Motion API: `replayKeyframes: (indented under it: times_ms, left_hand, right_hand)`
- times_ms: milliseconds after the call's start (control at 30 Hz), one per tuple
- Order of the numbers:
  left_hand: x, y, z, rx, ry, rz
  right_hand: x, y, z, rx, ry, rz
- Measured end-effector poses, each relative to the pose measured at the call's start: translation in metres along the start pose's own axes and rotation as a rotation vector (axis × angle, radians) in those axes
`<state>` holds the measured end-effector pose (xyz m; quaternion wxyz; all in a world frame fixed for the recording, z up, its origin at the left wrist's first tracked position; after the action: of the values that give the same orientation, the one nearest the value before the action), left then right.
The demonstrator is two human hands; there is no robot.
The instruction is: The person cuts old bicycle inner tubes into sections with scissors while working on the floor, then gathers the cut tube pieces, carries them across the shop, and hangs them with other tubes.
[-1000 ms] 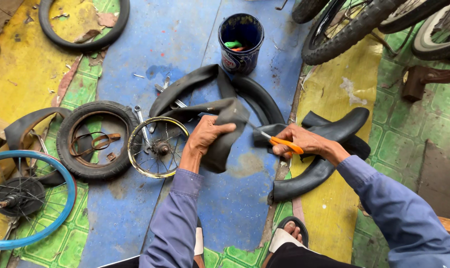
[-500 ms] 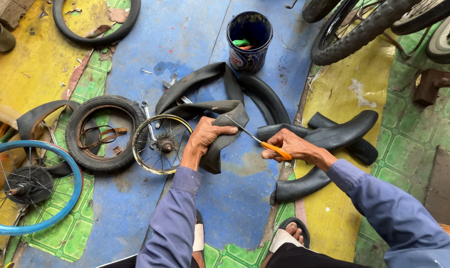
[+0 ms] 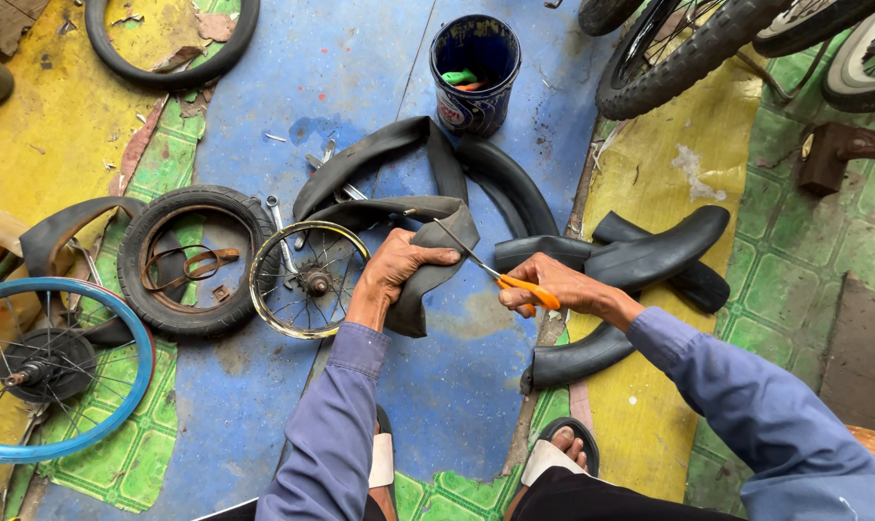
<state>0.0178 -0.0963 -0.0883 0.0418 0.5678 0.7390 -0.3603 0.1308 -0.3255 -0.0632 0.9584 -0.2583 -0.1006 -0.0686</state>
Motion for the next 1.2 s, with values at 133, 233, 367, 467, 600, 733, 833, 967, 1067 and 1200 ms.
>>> replayKeyframes:
  times_ms: [133, 233, 367, 467, 600, 733, 833, 967, 1067, 1200]
  left_hand:
    - [0.003, 0.001, 0.004, -0.009, -0.028, -0.014]
    - [0.007, 0.003, 0.007, 0.009, -0.04, -0.022]
    - [0.015, 0.005, 0.012, -0.008, -0.08, -0.076]
    - [0.018, 0.005, 0.019, -0.017, -0.096, -0.09]
    - [0.02, 0.005, 0.028, -0.048, 0.019, -0.065]
    - [0.023, 0.007, 0.035, 0.008, 0.026, -0.081]
    - [0.024, 0.008, 0.037, 0.039, 0.07, -0.103]
    - [0.024, 0.008, 0.035, 0.035, 0.012, -0.119]
    - [0.023, 0.007, 0.035, 0.054, -0.027, -0.134]
    - [0.021, 0.01, 0.038, 0.043, 0.014, -0.058]
  right_hand:
    - [-0.003, 0.0, -0.001, -0.081, -0.01, -0.048]
    - [-0.002, 0.002, -0.002, -0.094, 0.003, -0.056]
    - [0.001, 0.004, -0.002, -0.117, -0.1, -0.067]
    - [-0.001, 0.002, -0.001, -0.135, -0.007, -0.014]
    - [-0.008, -0.001, -0.004, -0.266, 0.087, 0.128]
    - [-0.011, 0.003, -0.007, -0.233, 0.142, 0.141]
    - [-0.017, 0.005, -0.013, -0.196, 0.16, 0.111]
    - [-0.02, 0.004, -0.018, -0.135, 0.072, 0.006]
    - [-0.02, 0.003, -0.018, -0.116, 0.082, -0.014]
    - [-0.019, 0.002, -0.011, -0.076, 0.107, 0.052]
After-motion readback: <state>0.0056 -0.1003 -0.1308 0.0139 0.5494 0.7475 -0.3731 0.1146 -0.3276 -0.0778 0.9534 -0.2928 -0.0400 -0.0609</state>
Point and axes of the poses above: each hand's wrist, its own y-axis towards the middle knuckle, its own x-axis out of the back of the hand, z = x × y, the point moved 3 cm from there along y, towards the middle knuckle, and after that the axes turned 5 degrees about -y, right-handed, at the moved point
